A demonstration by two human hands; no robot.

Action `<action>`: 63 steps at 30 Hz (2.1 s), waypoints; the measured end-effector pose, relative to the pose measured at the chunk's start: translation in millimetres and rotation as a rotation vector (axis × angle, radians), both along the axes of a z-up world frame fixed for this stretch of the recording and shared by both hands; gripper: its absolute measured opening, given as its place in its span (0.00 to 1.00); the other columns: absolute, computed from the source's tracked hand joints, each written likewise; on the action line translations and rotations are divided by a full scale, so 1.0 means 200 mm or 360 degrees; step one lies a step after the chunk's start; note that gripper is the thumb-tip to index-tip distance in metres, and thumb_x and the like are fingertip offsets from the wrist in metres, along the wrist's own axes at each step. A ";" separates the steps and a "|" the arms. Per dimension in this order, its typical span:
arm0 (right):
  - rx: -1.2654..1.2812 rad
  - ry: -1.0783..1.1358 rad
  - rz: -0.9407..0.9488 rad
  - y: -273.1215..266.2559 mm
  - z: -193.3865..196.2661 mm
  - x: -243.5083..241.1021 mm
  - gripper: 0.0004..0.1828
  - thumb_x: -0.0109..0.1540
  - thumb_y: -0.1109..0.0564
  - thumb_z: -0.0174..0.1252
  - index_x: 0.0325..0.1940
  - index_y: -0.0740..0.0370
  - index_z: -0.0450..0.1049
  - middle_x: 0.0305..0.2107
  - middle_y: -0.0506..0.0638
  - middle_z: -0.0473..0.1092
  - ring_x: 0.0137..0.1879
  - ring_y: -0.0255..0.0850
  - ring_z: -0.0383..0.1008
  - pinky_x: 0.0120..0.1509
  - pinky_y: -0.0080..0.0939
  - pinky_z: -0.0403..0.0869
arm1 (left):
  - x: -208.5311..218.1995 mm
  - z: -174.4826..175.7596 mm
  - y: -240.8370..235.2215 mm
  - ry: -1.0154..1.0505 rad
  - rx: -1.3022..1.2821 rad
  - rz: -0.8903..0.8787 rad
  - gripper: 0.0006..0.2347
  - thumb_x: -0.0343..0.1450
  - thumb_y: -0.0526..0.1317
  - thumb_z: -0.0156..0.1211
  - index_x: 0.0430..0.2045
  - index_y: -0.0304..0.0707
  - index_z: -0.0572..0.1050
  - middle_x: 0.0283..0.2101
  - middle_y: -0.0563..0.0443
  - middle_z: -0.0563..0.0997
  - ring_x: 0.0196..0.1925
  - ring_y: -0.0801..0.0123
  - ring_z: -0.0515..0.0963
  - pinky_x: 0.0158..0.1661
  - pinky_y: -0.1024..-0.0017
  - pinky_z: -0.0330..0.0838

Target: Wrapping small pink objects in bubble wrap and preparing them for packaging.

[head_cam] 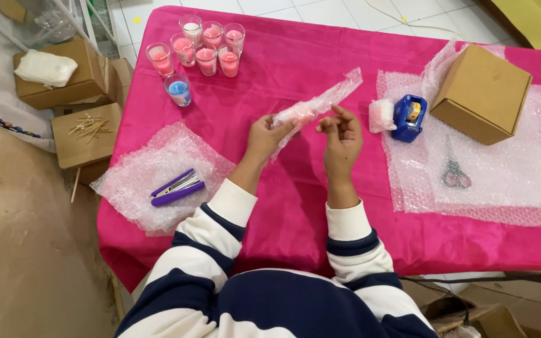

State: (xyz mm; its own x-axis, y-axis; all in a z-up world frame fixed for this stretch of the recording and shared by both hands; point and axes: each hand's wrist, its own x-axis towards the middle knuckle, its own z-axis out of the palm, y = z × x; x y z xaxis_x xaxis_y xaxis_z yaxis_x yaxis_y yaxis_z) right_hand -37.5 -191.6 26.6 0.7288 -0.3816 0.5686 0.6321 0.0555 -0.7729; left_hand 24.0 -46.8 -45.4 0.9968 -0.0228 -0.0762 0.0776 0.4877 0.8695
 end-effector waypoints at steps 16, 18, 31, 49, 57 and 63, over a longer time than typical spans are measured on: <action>-0.0253 0.0058 0.0226 0.02 -0.11 0.02 0.22 0.71 0.65 0.53 0.67 0.65 0.55 0.33 0.59 0.72 0.36 0.42 0.74 0.43 0.38 0.75 | -0.10 0.16 0.06 0.0005 0.0059 -0.0124 0.25 0.55 0.35 0.84 0.42 0.27 0.77 0.26 0.49 0.81 0.27 0.75 0.83 0.27 0.83 0.80; -0.0300 0.0066 0.0241 0.02 -0.11 0.01 0.22 0.70 0.67 0.53 0.67 0.64 0.55 0.34 0.58 0.71 0.36 0.42 0.74 0.43 0.37 0.74 | -0.09 0.13 0.07 -0.0034 0.0119 -0.0126 0.26 0.56 0.36 0.84 0.45 0.29 0.76 0.29 0.50 0.82 0.30 0.77 0.83 0.29 0.85 0.78; -0.0364 0.0096 0.0221 0.02 -0.14 0.02 0.24 0.69 0.67 0.56 0.65 0.63 0.54 0.33 0.57 0.71 0.36 0.40 0.75 0.42 0.36 0.74 | -0.09 0.10 0.09 -0.0132 0.0219 -0.0063 0.31 0.55 0.39 0.86 0.50 0.31 0.74 0.34 0.48 0.83 0.35 0.75 0.83 0.34 0.83 0.79; -0.0396 0.0057 0.0222 0.02 -0.13 0.00 0.22 0.69 0.68 0.56 0.63 0.64 0.54 0.32 0.57 0.70 0.35 0.41 0.74 0.42 0.37 0.73 | -0.13 0.12 0.08 -0.0229 0.0225 0.0036 0.33 0.53 0.40 0.88 0.50 0.31 0.75 0.39 0.42 0.82 0.42 0.68 0.84 0.42 0.78 0.81; -0.0401 0.0067 0.0232 0.03 -0.15 0.02 0.22 0.69 0.68 0.56 0.62 0.64 0.54 0.31 0.56 0.69 0.35 0.41 0.75 0.41 0.36 0.72 | -0.11 0.05 0.05 -0.0280 0.0188 0.0023 0.33 0.53 0.40 0.88 0.50 0.30 0.75 0.42 0.43 0.80 0.43 0.67 0.83 0.42 0.79 0.81; -0.0400 0.0073 0.0227 0.04 -0.13 0.01 0.22 0.68 0.68 0.58 0.61 0.64 0.55 0.31 0.57 0.70 0.35 0.41 0.75 0.42 0.36 0.73 | -0.10 0.04 0.04 -0.0303 0.0162 0.0003 0.33 0.54 0.39 0.87 0.51 0.29 0.74 0.42 0.43 0.80 0.43 0.68 0.83 0.42 0.80 0.81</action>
